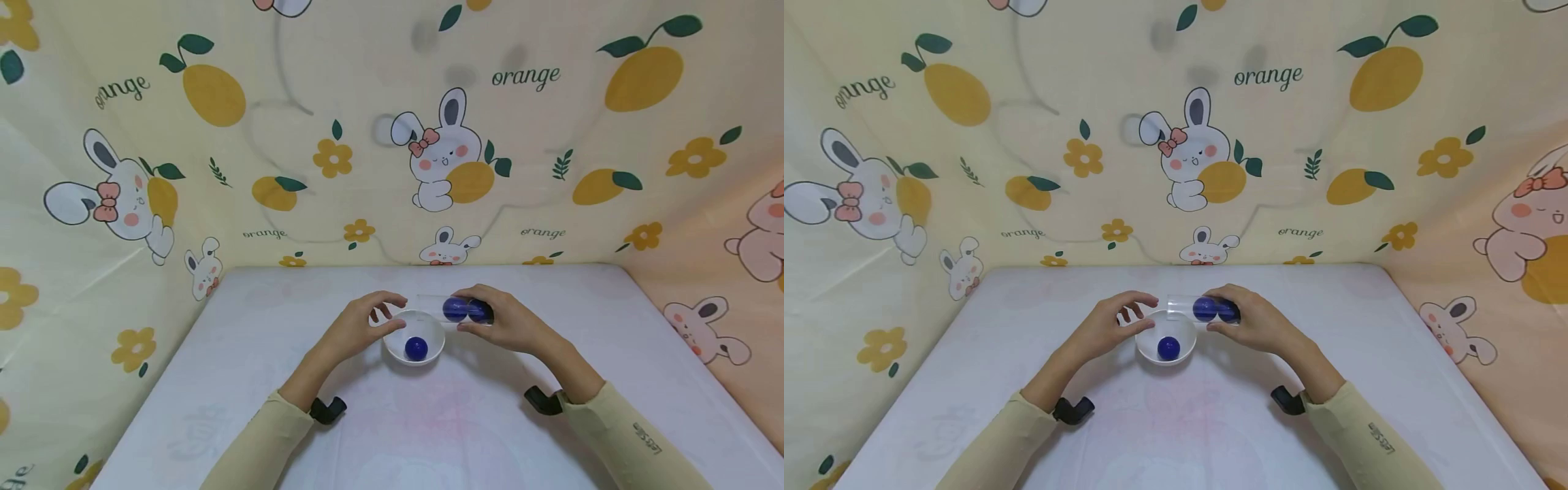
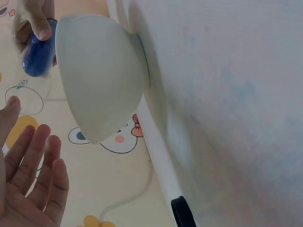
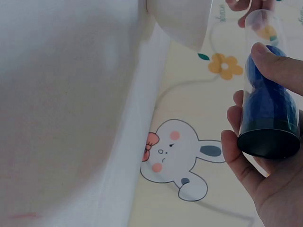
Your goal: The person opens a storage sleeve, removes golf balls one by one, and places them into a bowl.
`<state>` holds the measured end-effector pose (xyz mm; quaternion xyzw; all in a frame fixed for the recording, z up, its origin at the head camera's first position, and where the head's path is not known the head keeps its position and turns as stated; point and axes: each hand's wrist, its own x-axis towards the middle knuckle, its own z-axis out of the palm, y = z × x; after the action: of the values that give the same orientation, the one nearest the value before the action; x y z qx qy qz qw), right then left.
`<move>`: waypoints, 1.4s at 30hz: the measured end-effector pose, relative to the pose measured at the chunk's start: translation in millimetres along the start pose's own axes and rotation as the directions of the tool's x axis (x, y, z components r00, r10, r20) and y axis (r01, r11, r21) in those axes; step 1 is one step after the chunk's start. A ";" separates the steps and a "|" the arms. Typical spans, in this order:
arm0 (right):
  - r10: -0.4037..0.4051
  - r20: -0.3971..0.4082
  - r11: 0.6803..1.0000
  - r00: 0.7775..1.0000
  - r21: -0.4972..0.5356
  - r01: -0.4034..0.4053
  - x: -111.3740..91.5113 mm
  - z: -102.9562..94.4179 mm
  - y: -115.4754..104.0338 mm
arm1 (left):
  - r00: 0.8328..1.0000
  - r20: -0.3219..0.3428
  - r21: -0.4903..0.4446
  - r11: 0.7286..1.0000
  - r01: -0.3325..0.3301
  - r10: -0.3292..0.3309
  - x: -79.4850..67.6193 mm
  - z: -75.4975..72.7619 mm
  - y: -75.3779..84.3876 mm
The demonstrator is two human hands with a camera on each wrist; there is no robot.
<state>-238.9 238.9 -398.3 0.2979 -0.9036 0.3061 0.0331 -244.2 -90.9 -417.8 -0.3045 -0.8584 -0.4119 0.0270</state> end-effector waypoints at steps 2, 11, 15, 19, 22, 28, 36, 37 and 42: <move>0.002 0.002 1.000 1.000 -0.003 -0.002 0.2 -0.4 0.0 | 1.000 -0.017 -0.015 1.000 -0.011 0.010 0.3 0.7 0.7; 0.004 -0.002 1.000 1.000 -0.010 -0.004 1.1 -2.1 -0.9 | 0.999 -0.025 -0.044 0.999 -0.028 0.027 2.6 4.3 6.6; -0.011 0.006 1.000 1.000 -0.025 0.011 3.1 -0.8 -1.6 | 1.000 -0.024 -0.047 0.999 -0.012 0.011 2.9 5.8 7.2; -0.025 0.012 0.998 1.000 -0.051 0.025 4.7 0.5 -2.8 | 1.000 -0.030 -0.038 0.999 0.005 -0.006 2.6 7.4 7.6; -0.034 0.011 0.997 0.999 -0.064 0.035 5.4 0.4 -4.8 | 0.999 -0.037 -0.023 0.999 0.023 -0.024 2.2 8.8 7.4; -0.068 0.017 0.994 0.998 -0.083 0.069 6.1 -0.3 -10.1 | 0.998 -0.031 -0.008 0.998 0.055 -0.055 1.3 10.6 7.4; -0.060 0.022 0.993 0.998 -0.098 0.062 6.2 -0.3 -13.5 | 0.998 -0.026 -0.019 0.998 0.055 -0.056 0.7 10.7 9.1; -0.062 0.021 0.993 0.998 -0.102 0.063 6.1 -0.3 -13.6 | 0.998 -0.024 -0.018 0.998 0.058 -0.059 0.7 10.8 9.0; -0.066 0.013 0.991 0.998 -0.118 0.067 5.4 -0.3 -15.1 | 0.998 -0.019 -0.023 0.998 0.058 -0.059 0.9 11.7 8.4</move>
<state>-235.0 226.7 -388.7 0.3267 -0.9099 0.2492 0.0567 -237.9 -78.0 -419.5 -0.2756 -0.8619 -0.4252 0.0199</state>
